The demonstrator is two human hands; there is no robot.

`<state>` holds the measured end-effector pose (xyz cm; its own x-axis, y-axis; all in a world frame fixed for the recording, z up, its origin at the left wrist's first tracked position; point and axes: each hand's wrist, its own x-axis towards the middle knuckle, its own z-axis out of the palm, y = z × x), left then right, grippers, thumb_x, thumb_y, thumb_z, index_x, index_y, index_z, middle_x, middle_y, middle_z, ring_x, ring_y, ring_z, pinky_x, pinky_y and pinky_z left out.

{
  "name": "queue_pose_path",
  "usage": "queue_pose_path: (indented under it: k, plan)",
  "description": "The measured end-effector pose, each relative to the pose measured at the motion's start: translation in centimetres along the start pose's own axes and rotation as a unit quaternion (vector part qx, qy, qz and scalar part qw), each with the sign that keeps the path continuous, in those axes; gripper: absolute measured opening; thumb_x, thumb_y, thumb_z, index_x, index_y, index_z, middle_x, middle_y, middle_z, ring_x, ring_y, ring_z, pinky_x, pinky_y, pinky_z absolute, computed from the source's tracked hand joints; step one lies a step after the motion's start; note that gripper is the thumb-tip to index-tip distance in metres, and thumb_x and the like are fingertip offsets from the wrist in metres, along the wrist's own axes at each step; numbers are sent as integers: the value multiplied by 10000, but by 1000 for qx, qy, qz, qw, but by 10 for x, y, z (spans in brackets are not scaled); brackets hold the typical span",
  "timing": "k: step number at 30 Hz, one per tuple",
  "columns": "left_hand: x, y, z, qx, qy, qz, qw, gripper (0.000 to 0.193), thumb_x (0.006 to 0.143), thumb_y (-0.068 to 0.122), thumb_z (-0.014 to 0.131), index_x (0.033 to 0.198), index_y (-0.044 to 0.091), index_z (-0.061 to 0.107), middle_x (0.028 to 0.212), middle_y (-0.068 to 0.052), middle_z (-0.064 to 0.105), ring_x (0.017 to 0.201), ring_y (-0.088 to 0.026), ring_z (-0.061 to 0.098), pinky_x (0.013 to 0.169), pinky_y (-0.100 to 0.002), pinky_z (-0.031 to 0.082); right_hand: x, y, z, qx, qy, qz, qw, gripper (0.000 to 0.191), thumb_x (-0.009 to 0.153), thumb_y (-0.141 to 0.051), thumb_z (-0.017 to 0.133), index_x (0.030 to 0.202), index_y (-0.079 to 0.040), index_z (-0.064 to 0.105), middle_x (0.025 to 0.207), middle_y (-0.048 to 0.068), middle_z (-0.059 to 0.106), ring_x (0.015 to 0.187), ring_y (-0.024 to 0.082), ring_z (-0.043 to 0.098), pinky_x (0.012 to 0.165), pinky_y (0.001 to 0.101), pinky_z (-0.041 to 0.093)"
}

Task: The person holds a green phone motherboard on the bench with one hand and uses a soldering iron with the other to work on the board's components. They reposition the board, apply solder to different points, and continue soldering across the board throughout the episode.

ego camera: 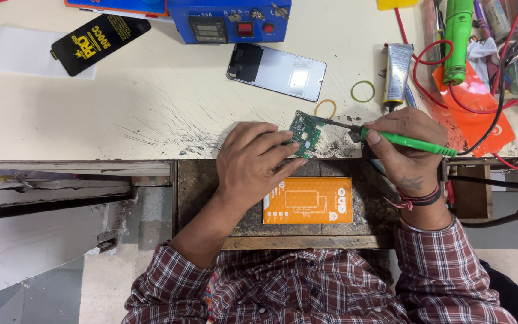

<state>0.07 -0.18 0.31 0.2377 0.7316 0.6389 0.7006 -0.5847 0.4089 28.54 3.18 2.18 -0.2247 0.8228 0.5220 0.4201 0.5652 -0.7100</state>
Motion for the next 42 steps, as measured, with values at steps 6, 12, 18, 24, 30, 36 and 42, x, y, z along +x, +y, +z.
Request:
queue_pose_path:
  k: [6,12,18,24,30,36,42]
  plan:
    - [-1,-1,2,2,-3,2,1000,242,807,350,900,920,154,812,1053,21,767,1108,-179,656,979,-377,524,2,0,0,6,-8,-14,1000,107,953,-61,790,1045,-22,753,927,107,731,842,184,707,769,271,544]
    - [0,-1,2,0,0,4,1000,239,807,342,904,921,152,816,1051,19,767,1105,-182,658,972,-373,524,2,2,-1,0,-9,-12,1000,107,948,-57,787,1043,-19,756,929,110,729,839,185,705,771,270,541]
    - [1,-1,0,1,2,3,1000,239,801,342,906,918,155,815,1050,21,767,1099,-182,659,966,-371,524,2,1,0,-1,-5,-2,1000,97,954,-56,781,1037,-10,761,929,113,726,836,185,696,767,269,536]
    - [1,0,-1,1,-1,1,1000,239,802,340,906,923,155,814,1054,26,765,1101,-182,658,974,-376,520,2,0,0,7,-11,-6,1000,75,966,-54,780,1020,-9,754,940,111,731,847,182,701,781,269,542]
    - [0,-1,1,7,-1,4,1000,239,798,346,901,919,160,813,1056,27,768,1102,-177,656,977,-377,519,2,1,-1,1,-13,-6,1000,111,948,-55,788,1046,-13,757,919,109,726,823,179,695,756,266,533]
    - [-1,-3,3,-2,-1,6,1000,244,814,351,902,933,156,814,1062,25,761,1115,-180,652,976,-372,519,2,3,-1,6,-7,-4,1000,96,953,-55,785,1031,-8,756,923,107,726,824,179,697,755,265,537]
    - [-1,-2,3,8,-2,6,1000,241,806,348,905,930,163,815,1073,30,756,1127,-184,650,988,-376,523,1,4,-1,0,-5,-5,1000,81,964,-57,792,1008,1,756,927,111,728,832,186,698,763,270,537]
